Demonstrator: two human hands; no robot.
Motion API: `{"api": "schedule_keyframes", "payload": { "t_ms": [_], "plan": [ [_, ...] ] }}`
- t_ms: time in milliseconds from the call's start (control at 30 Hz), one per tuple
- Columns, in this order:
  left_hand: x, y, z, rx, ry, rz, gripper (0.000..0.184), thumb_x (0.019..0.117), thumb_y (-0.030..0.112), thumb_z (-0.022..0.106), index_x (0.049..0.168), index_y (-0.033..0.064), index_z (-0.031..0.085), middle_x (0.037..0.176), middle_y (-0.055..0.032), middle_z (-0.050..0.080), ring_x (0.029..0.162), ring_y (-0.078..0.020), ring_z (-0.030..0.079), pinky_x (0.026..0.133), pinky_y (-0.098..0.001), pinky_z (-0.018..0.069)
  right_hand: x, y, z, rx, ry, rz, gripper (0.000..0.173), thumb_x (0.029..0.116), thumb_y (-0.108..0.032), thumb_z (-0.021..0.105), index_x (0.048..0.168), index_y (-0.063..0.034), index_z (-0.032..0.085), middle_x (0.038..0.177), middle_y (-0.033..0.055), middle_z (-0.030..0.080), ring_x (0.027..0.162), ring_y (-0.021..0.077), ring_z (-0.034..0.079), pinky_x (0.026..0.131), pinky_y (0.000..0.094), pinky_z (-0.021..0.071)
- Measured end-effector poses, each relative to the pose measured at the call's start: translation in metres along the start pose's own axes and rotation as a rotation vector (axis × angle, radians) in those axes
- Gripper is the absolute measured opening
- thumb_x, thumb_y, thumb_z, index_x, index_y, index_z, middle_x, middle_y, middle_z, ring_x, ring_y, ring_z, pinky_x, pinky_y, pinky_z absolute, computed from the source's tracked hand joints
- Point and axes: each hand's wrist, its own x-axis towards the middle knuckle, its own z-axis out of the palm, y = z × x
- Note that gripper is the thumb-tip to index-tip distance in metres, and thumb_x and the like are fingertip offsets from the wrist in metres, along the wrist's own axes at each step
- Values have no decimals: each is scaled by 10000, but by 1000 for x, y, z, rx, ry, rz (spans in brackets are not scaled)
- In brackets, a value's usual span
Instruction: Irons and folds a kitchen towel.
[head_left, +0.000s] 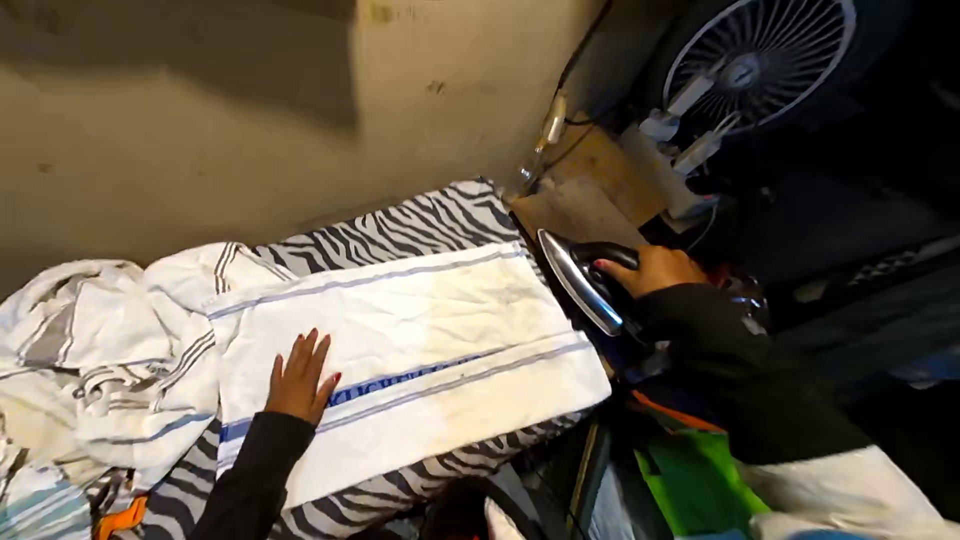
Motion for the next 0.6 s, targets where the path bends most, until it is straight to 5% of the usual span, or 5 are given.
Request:
{"api": "schedule_keyframes", "payload": {
  "t_ms": [233,333,433,533,600],
  "plan": [
    [21,-35,-2,85,84,-74,684,1037,563,311,1555,142,458,1649,-138,353,1529,-388,303,1133,-804,104,69,-20,-5,41,-50,-4,759,999,-557,611,1355,111,565,1342,389,576,1315,542,525,1078,700,378],
    [49,-45,-35,110,37,-39,504,1056,385,454,1447,93,581,1513,-187,524,1383,-422,505,1107,-730,308,78,-23,-7,-45,57,-20,742,1010,-525,612,1388,110,535,1329,407,573,1303,576,519,1067,728,373],
    [91,-39,-74,111,-23,-68,396,993,116,598,1380,34,621,1441,-280,544,1296,-510,533,1035,-699,406,63,-47,-1,-88,344,-219,651,960,-328,746,1343,154,534,1339,445,520,1296,651,451,1030,816,307],
    [126,-48,-80,152,-175,-116,551,929,116,714,1457,87,559,1482,-251,519,1402,-484,438,1082,-740,308,43,-112,31,-8,188,-432,511,945,-96,714,1414,25,552,1431,350,513,1186,582,580,930,758,460],
    [146,-52,-79,174,-290,-188,605,910,170,770,1472,121,549,1451,-252,539,1367,-474,472,1077,-736,302,57,-135,77,46,-86,-565,711,905,-29,707,1558,-135,447,1582,268,392,1141,519,638,904,696,533]
  ]
}}
